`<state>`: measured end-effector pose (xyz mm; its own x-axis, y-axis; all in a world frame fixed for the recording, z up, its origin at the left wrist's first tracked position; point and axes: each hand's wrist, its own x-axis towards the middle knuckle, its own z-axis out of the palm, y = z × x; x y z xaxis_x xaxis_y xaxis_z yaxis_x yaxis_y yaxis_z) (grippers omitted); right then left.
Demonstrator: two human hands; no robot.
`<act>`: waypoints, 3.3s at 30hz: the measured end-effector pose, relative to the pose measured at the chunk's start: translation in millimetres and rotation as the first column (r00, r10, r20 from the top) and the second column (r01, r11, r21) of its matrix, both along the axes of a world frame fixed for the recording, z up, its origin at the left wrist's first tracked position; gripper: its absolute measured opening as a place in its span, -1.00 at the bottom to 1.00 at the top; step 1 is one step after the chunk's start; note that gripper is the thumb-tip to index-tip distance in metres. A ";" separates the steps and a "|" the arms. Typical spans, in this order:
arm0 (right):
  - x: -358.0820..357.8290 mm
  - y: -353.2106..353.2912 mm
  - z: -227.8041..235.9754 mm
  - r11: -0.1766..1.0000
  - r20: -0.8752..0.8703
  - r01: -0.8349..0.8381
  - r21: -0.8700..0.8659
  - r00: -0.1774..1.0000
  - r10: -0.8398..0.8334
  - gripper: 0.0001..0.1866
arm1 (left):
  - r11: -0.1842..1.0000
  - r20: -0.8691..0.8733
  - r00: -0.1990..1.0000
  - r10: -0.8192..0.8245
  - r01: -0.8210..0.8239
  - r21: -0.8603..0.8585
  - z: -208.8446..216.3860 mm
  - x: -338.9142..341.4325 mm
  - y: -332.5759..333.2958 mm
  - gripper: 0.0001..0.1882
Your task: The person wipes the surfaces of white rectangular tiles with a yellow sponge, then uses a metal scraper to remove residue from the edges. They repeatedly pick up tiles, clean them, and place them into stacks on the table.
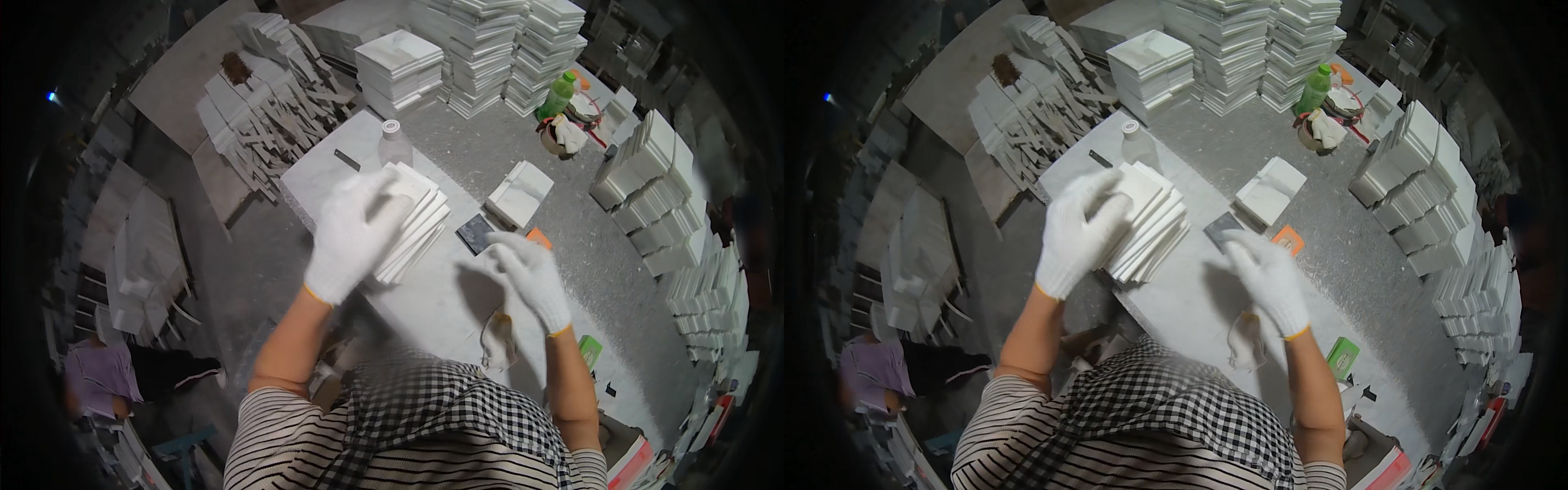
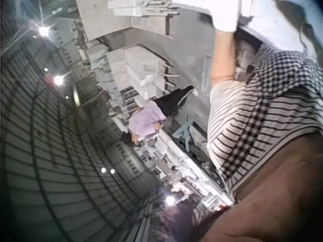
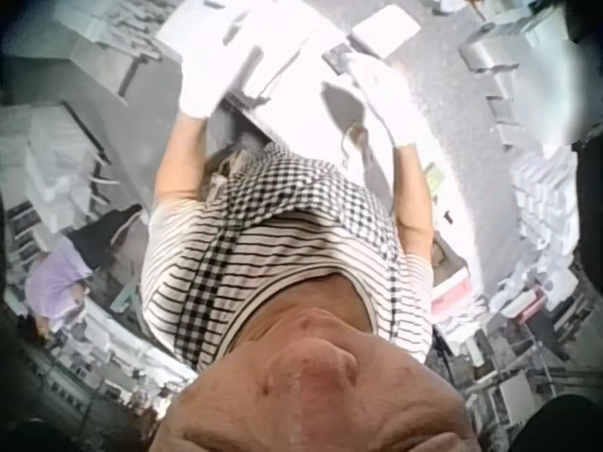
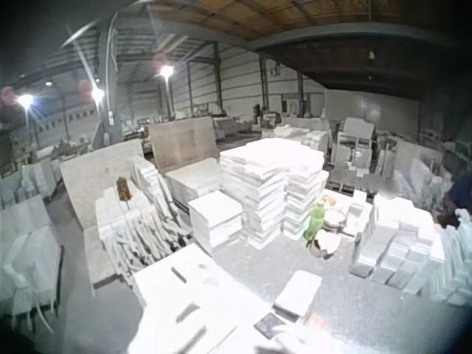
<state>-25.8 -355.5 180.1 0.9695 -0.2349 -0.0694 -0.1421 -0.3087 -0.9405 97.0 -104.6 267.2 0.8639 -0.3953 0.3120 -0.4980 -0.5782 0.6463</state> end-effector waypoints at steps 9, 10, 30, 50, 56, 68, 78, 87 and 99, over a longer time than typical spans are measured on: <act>23.0 89.3 33.0 0.855 -0.074 -0.188 0.484 0.964 0.254 -0.38 | 0.987 -0.642 0.758 -0.111 0.159 0.018 -33.4 56.4 49.1 -0.35; 25.0 93.3 31.7 0.844 -0.087 -0.170 0.509 0.965 0.247 -0.37 | 0.991 -0.659 0.743 -0.118 0.128 -0.032 -33.9 55.2 47.8 -0.37; 16.0 102.8 9.3 0.773 0.060 -0.212 0.598 0.973 0.221 -0.60 | 0.872 -0.393 0.895 -0.212 0.355 0.338 7.3 37.5 17.7 -0.49; -77.2 5.1 -120.5 0.902 0.001 0.278 0.330 0.955 -0.295 -0.41 | 0.803 -0.062 0.941 -0.332 0.317 0.505 -158.8 -99.8 -49.6 -0.52; -50.4 32.9 -124.9 0.674 -0.005 0.269 0.688 0.930 -0.367 -0.24 | 0.705 -0.222 0.950 -0.218 0.311 0.638 -151.4 -102.6 -59.4 -0.42; -44.1 50.8 -142.6 0.663 0.009 0.236 0.710 0.939 -0.344 -0.15 | 0.930 -0.596 0.766 -0.242 0.008 -0.368 -225.5 -120.2 -17.4 0.21; -46.7 54.8 -153.8 0.836 -0.004 0.363 0.412 0.918 -0.396 -0.46 | 0.928 -0.016 0.991 -0.132 0.129 0.350 -196.6 -108.8 -28.9 -0.45; -42.7 48.1 -154.6 0.809 0.081 0.234 0.540 0.942 -0.326 -0.50 | 0.691 -0.191 0.930 -0.313 0.361 0.626 -162.4 -95.2 -58.3 -0.39; -117.6 30.8 -18.6 0.866 -0.255 0.369 0.336 0.921 -0.293 -0.35 | 0.890 -0.763 0.461 -0.452 0.291 -0.351 -180.1 -80.9 -62.3 -0.53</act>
